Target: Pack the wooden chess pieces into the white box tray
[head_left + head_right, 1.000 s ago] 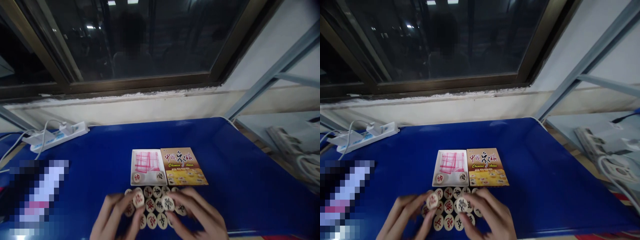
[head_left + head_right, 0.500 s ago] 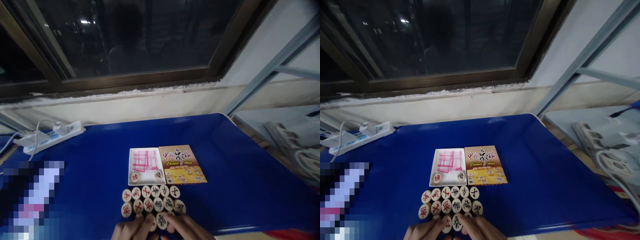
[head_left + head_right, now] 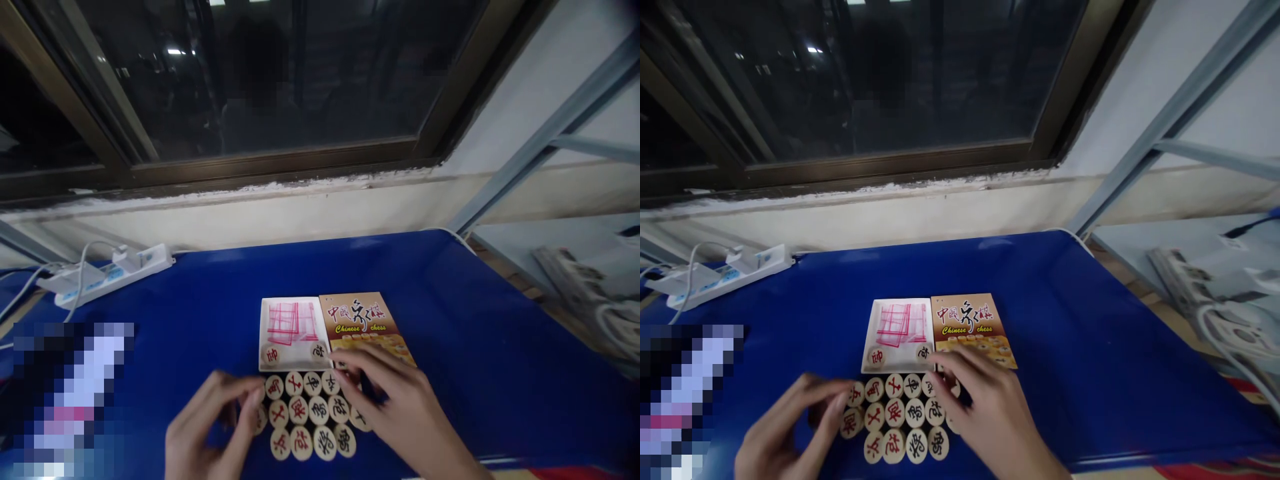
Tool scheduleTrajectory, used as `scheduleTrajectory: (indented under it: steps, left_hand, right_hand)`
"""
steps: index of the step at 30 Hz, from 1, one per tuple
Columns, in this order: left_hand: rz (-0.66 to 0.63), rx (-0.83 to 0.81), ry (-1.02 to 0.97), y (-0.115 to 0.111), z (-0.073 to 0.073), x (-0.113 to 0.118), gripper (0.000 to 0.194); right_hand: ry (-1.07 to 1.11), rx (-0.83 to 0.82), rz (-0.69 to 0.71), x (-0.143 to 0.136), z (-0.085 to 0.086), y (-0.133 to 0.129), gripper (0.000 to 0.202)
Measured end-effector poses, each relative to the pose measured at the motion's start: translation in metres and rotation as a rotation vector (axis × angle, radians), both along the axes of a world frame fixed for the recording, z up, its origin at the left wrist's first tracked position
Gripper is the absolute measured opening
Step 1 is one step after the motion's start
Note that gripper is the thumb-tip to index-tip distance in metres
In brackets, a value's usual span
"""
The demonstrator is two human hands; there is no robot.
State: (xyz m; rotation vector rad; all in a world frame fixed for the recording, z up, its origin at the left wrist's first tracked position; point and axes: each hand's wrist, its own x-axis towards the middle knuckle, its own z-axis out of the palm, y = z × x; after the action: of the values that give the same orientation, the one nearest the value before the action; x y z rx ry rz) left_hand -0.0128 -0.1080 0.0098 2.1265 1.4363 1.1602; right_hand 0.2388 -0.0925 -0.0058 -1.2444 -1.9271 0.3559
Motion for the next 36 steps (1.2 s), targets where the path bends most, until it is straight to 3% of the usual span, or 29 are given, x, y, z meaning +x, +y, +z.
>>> scheduleTrajectory:
  steps: [2,5,9,14,20,24,31,36]
  left_hand:
    - [-0.079,0.003,0.096,0.029,0.011,-0.001,0.015]
    - [-0.238,-0.129,0.334,0.065,0.019,-0.002,0.015]
    - [-0.307,-0.162,0.571,0.088,0.018,-0.001,0.012]
    - [-0.329,-0.171,0.66,0.092,0.013,0.006,0.009]
    - [-0.283,-0.187,0.659,0.091,0.008,0.009,0.011]
    - [-0.293,-0.189,0.645,0.092,0.006,0.008,0.017]
    - [-0.29,-0.043,0.56,0.09,0.002,0.007,0.02]
    - [-0.284,0.107,0.421,0.09,0.006,0.005,0.011]
  right_hand:
    - [-0.128,-0.094,0.094,0.004,0.009,0.024,0.011]
    - [-0.297,-0.254,0.187,0.006,0.018,0.052,0.003]
    - [-0.356,-0.326,0.205,0.004,0.019,0.069,0.014]
    - [-0.339,-0.346,0.16,0.003,0.013,0.07,0.01]
    - [-0.336,-0.462,0.139,0.003,0.022,0.067,0.014]
    - [-0.333,-0.453,0.135,0.0,0.022,0.067,0.016]
    - [-0.35,-0.337,0.159,-0.001,0.016,0.067,0.023]
    - [-0.282,-0.302,0.149,-0.001,0.018,0.065,0.015]
